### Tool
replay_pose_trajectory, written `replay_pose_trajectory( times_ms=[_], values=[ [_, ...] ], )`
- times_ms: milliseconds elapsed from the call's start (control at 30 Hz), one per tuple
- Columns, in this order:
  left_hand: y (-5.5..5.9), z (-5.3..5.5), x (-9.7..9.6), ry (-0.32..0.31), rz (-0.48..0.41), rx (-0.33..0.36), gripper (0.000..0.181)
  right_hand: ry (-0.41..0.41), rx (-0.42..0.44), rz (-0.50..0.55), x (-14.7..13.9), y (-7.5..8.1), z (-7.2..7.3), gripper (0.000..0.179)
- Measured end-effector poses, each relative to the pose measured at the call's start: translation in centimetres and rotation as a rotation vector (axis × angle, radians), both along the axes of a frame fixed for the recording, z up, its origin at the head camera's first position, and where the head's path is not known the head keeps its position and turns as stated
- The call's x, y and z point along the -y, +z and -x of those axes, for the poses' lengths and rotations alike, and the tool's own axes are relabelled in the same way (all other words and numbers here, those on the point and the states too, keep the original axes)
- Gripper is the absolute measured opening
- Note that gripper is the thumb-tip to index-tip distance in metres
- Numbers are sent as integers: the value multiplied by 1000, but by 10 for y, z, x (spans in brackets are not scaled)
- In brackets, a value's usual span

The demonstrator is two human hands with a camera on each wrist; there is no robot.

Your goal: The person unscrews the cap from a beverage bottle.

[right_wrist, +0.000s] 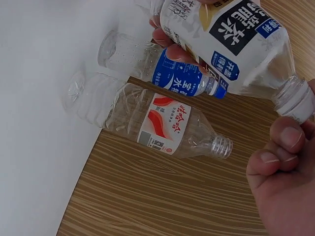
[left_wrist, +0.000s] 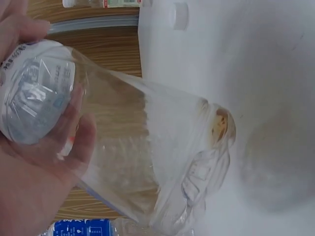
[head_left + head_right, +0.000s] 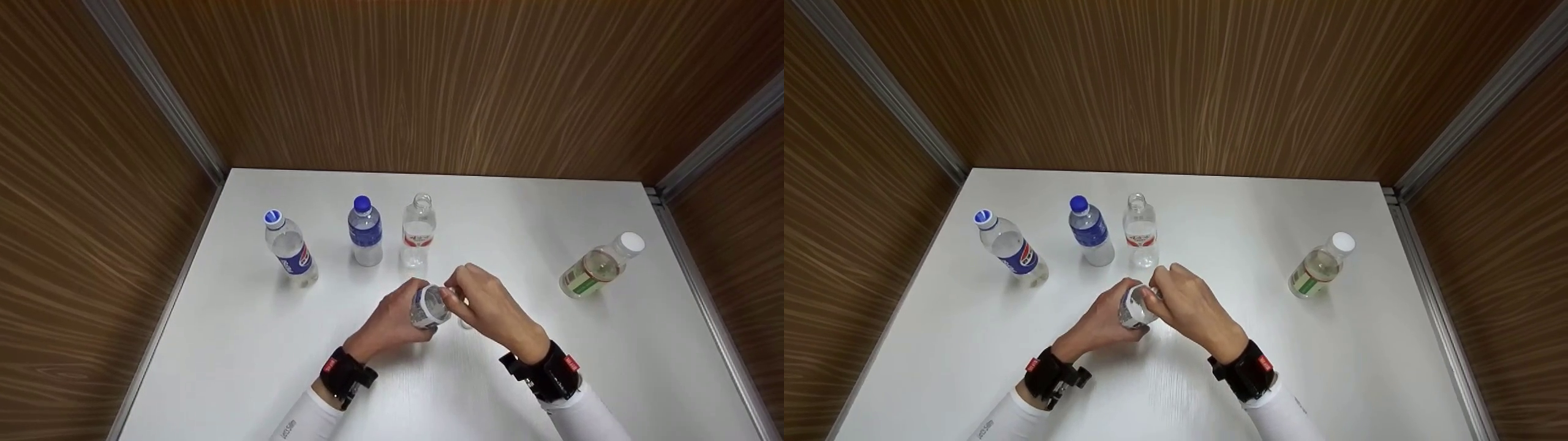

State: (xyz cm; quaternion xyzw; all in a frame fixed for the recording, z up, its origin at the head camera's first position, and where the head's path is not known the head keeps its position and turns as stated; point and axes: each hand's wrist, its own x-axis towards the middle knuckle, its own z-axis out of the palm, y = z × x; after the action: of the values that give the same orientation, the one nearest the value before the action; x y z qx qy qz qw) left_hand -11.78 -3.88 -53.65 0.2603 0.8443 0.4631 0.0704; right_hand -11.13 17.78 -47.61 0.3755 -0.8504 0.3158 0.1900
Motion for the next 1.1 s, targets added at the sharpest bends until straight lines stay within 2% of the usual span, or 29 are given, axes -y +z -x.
replay_pose_trajectory(
  times_ms=[67, 133, 167, 233, 300, 367, 467, 567, 700, 833, 967, 1100],
  values=[
    [-1, 0, 0, -3, -7, 13, 72, 1, -5, 0, 0, 0, 0, 17],
    [-2, 0, -3, 27, 7, -25, 71, -41, -2, -10, -1, -1, 1, 16],
    [-3, 0, -5, 61, 31, -82, 70, -86, 9, -22, -1, -1, 2, 14],
    [-7, -1, -12, 159, 117, -241, 68, -202, 51, -45, 0, -1, 3, 11],
    [-13, -2, -17, 271, 227, -428, 67, -330, 127, -75, 2, -3, 2, 10],
    [-18, -1, -20, 365, 315, -576, 67, -438, 209, -106, 3, -6, 2, 15],
    [-24, 1, -21, 401, 361, -679, 69, -515, 278, -137, 4, -11, 1, 29],
    [-25, 2, -21, 405, 366, -710, 70, -546, 237, -152, 4, -17, 4, 45],
    [-24, 1, -22, 392, 352, -700, 72, -530, 85, -126, 3, -24, 9, 51],
    [-22, 0, -22, 357, 278, -619, 71, -445, -29, -87, 3, -25, 12, 47],
    [-18, 0, -20, 301, 205, -526, 71, -380, -71, -65, 2, -23, 11, 44],
    [-12, -1, -18, 244, 177, -457, 68, -340, -120, -66, 1, -20, 10, 43]
  ],
)
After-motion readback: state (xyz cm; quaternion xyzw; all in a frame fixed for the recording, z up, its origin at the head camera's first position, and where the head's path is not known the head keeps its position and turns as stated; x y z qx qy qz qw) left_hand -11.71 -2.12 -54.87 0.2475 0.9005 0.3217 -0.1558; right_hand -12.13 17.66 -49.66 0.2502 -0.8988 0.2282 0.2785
